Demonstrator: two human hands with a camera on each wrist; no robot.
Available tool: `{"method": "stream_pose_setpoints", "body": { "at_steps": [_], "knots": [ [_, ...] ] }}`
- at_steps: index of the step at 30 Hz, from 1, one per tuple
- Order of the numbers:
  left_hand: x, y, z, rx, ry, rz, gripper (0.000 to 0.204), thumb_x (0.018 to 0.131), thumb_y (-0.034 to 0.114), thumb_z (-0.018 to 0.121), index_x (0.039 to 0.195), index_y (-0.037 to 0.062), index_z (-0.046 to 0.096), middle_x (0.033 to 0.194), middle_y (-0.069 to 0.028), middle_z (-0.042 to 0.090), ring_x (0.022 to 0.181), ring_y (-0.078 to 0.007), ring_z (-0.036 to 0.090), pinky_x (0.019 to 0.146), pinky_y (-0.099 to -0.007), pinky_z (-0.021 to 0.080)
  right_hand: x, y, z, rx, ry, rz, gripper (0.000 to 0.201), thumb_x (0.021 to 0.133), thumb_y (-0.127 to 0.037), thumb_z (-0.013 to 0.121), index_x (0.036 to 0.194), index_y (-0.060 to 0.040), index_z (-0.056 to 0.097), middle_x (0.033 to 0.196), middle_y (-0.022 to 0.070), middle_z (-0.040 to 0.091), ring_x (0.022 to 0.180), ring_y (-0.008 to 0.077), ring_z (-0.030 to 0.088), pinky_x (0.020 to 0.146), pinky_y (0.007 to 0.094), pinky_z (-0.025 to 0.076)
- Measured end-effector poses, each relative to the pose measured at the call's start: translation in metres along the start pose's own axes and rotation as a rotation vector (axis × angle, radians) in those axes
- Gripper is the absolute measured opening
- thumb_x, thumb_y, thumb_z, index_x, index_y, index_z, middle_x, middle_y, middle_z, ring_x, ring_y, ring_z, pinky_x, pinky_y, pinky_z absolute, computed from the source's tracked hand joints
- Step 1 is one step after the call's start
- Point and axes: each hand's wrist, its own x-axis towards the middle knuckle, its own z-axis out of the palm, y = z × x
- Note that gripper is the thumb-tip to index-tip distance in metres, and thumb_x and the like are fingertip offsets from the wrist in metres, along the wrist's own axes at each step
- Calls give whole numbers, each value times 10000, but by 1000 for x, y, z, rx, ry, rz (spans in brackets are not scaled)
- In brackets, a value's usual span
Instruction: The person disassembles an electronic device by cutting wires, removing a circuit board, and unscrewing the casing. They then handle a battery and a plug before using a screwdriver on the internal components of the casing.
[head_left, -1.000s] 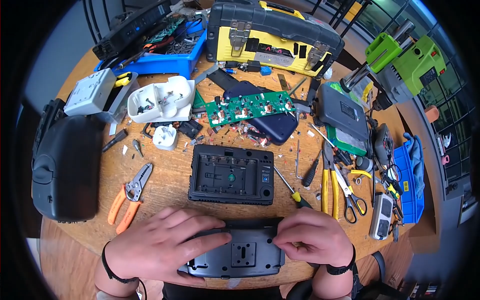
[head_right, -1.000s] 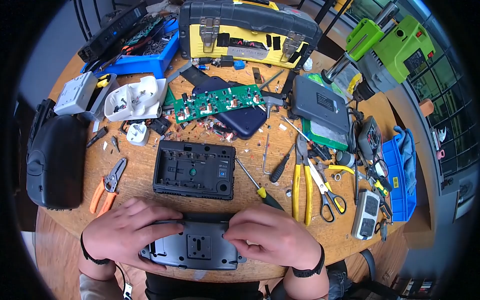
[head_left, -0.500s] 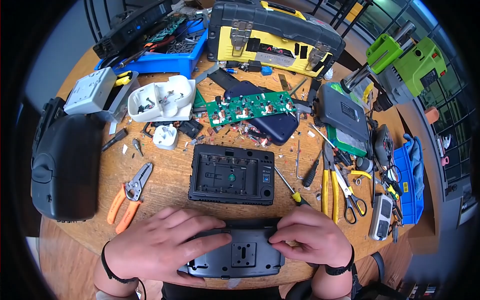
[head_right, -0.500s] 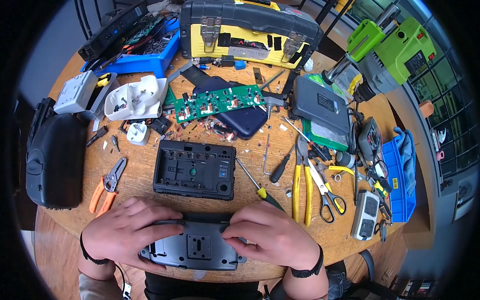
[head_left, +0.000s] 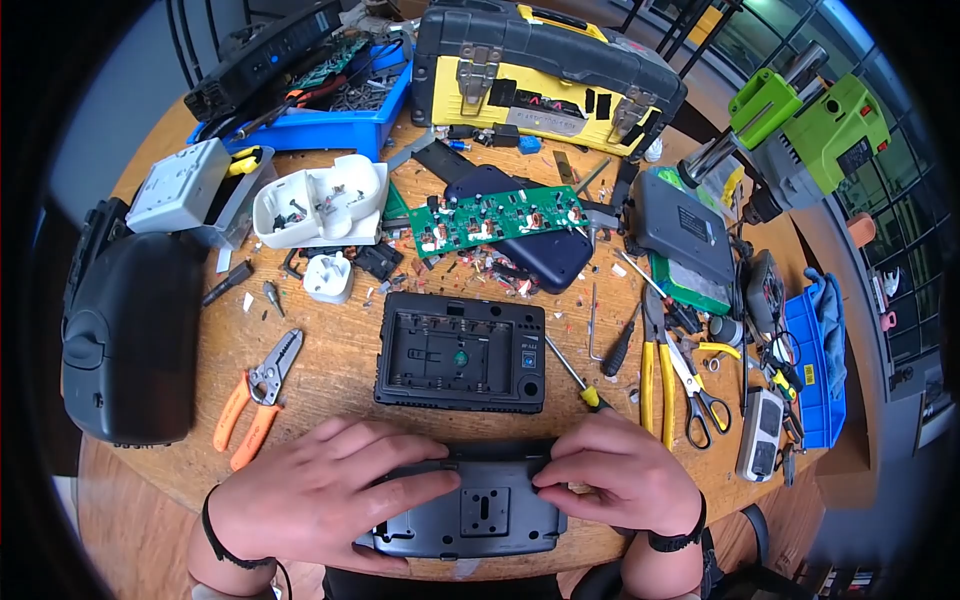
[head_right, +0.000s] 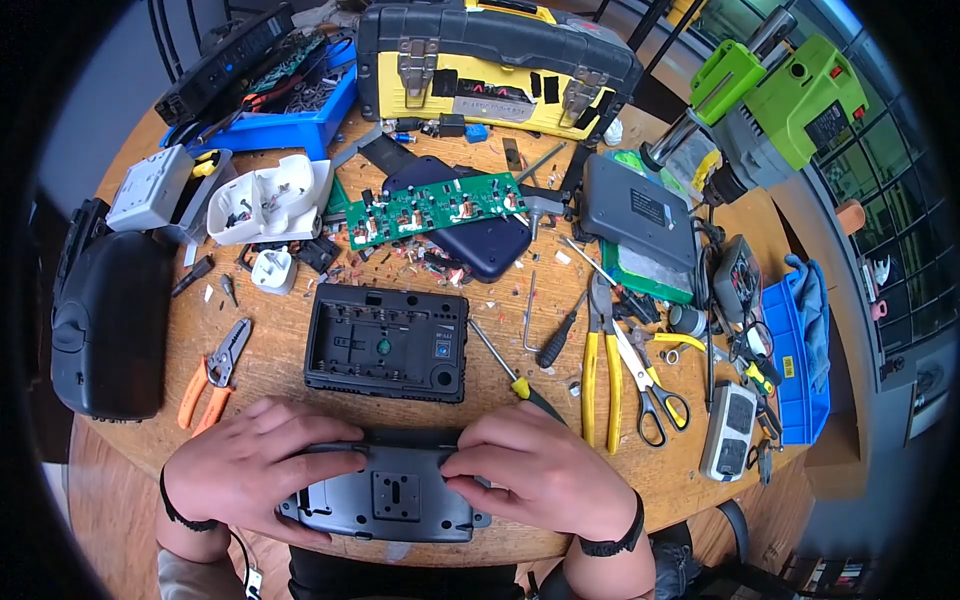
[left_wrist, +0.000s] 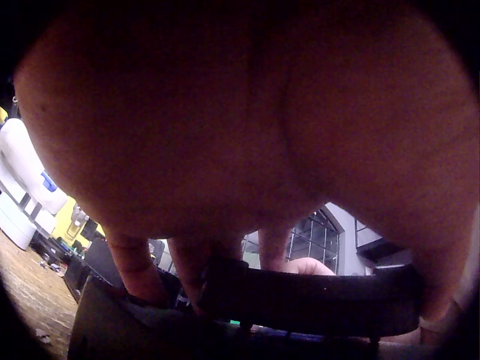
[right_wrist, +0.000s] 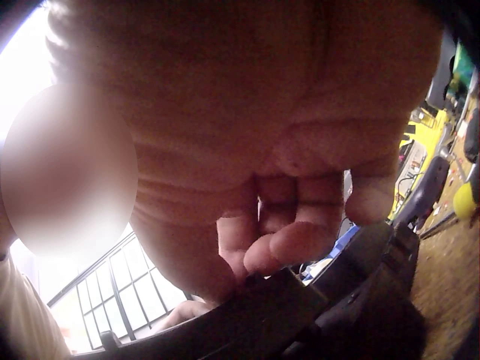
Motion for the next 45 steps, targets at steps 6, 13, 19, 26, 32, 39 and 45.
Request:
{"method": "stream_pose_setpoints", "body": {
  "at_steps": [6, 13, 19, 26, 32, 39, 45],
  "knots": [
    [0, 1, -1, 6, -13, -6, 729, 687, 499, 893, 1293, 137, 707, 1315, -33, 641, 1066, -226, 599, 894, -344, 450, 0, 0, 0, -16, 0, -4, 199, 766, -101, 891, 939, -91, 791, 910, 39, 687, 820, 213, 661, 722, 348, 486],
    [0, 1, -1, 5, -18, -11, 725, 687, 497, 892, 1291, 140, 709, 1324, -32, 639, 1072, -221, 595, 900, -342, 448, -1, -1, -1, -30, -13, -5, 215, 757, -111, 899, 944, -94, 795, 916, 36, 687, 831, 209, 662, 734, 350, 482],
    [0, 1, 0, 4, -12, -10, 730, 679, 492, 899, 1291, 141, 711, 1317, -32, 640, 1070, -223, 595, 900, -342, 450, -1, -1, -1, -30, -5, -7, 230, 745, -108, 901, 949, -94, 795, 914, 34, 683, 830, 212, 660, 738, 353, 479],
    [1, 1, 1, 8, 3, -6, 714, 678, 501, 898, 1269, 142, 722, 1295, -33, 645, 1045, -226, 600, 887, -345, 454, 0, -1, -3, -27, 21, -42, 217, 756, -83, 868, 955, -109, 786, 885, 12, 648, 789, 205, 639, 740, 344, 460],
    [2, 3, -2, 12, -20, -18, 700, 682, 522, 889, 1247, 142, 725, 1284, -38, 650, 1061, -241, 613, 888, -350, 460, 0, -1, -5, 0, 24, -85, 195, 793, -95, 849, 969, -109, 765, 883, 6, 628, 771, 191, 632, 732, 332, 460],
    [2, 3, -2, 37, -36, -16, 694, 689, 523, 884, 1246, 141, 727, 1294, -39, 650, 1099, -245, 619, 907, -362, 463, 0, 0, -6, 7, 51, -124, 178, 804, -114, 849, 953, -106, 752, 845, 2, 623, 740, 190, 629, 699, 340, 443],
    [1, 2, -1, 20, -33, -13, 697, 700, 533, 875, 1254, 136, 725, 1301, -49, 647, 1114, -254, 613, 930, -368, 461, -12, 11, -18, -185, 532, 335, 143, 818, -46, 808, 914, -60, 703, 771, 38, 599, 667, 181, 583, 629, 323, 459]
  ]
}}
